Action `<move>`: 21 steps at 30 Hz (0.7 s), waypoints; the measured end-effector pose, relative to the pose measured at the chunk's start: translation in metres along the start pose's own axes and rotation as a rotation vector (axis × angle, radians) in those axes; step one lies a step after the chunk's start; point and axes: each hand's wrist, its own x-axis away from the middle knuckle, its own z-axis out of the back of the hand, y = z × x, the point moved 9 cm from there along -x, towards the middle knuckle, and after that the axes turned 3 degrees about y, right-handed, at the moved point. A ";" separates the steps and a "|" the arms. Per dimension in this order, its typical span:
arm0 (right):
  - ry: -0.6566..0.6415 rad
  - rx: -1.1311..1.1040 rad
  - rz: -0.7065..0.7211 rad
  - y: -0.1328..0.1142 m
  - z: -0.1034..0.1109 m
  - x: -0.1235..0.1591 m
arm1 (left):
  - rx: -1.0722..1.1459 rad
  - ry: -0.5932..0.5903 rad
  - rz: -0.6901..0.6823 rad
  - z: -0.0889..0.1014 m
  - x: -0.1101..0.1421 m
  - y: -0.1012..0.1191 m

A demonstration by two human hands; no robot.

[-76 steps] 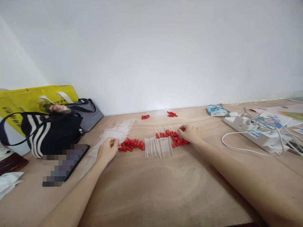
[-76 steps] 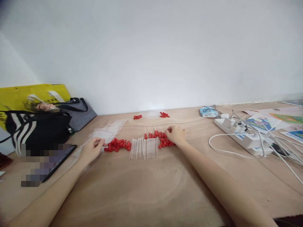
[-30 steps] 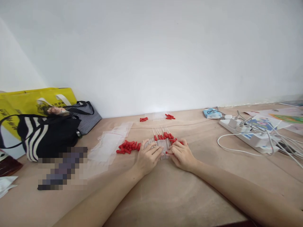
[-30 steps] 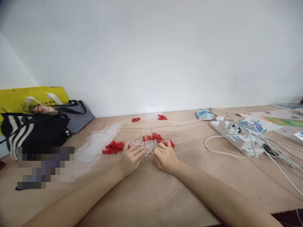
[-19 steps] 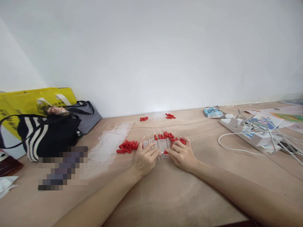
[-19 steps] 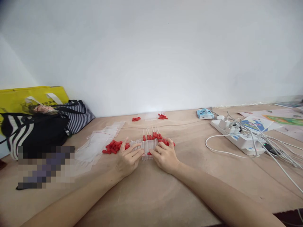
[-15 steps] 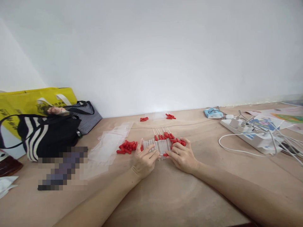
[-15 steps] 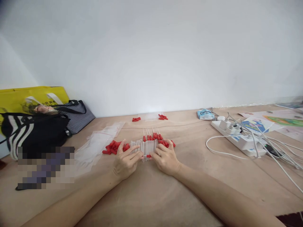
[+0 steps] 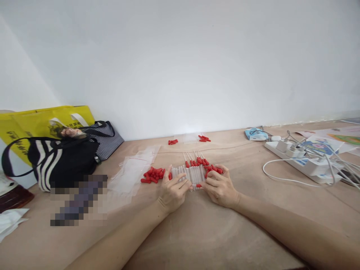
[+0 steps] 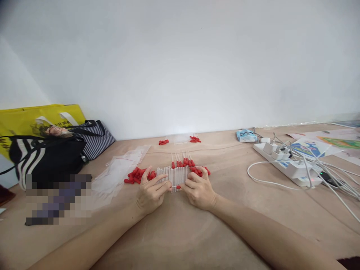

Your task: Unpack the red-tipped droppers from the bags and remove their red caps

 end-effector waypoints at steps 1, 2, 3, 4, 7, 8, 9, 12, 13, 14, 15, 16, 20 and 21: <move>-0.005 0.000 0.000 0.000 0.000 0.000 | 0.001 -0.008 0.006 0.000 0.000 0.000; -0.010 0.000 -0.002 0.000 0.000 0.000 | 0.001 -0.017 0.012 -0.001 0.000 -0.001; -0.013 0.000 -0.003 0.000 0.000 0.000 | 0.001 -0.023 0.015 -0.001 0.000 -0.001; -0.016 -0.001 -0.004 0.001 0.000 -0.001 | 0.000 -0.026 0.018 -0.001 0.000 -0.001; -0.014 -0.008 -0.003 0.001 0.000 -0.001 | -0.007 -0.029 0.021 0.000 0.000 -0.001; -0.011 -0.013 -0.004 0.001 0.000 -0.001 | -0.010 -0.031 0.022 0.000 0.000 -0.001; -0.009 -0.018 -0.004 0.001 0.000 -0.001 | -0.014 -0.032 0.024 -0.001 0.000 0.000; -0.007 -0.043 -0.003 0.000 -0.001 -0.001 | -0.021 -0.016 0.022 0.000 -0.001 0.001; -0.010 -0.053 0.000 0.000 -0.001 0.000 | -0.022 -0.007 0.016 0.001 -0.001 0.001; -0.011 -0.062 0.000 0.000 0.000 0.001 | -0.022 0.001 0.009 0.002 -0.001 0.000; -0.010 -0.069 -0.006 0.002 0.000 0.002 | -0.025 0.008 0.004 0.003 0.000 -0.002; -0.003 -0.074 -0.024 0.005 0.002 0.003 | -0.033 0.013 0.008 0.005 0.001 -0.005; 0.062 -0.073 -0.203 0.031 0.008 0.005 | -0.090 0.010 0.121 0.009 0.008 -0.029; 0.075 -0.066 -0.249 0.037 0.008 0.005 | -0.088 -0.004 0.146 0.008 0.008 -0.032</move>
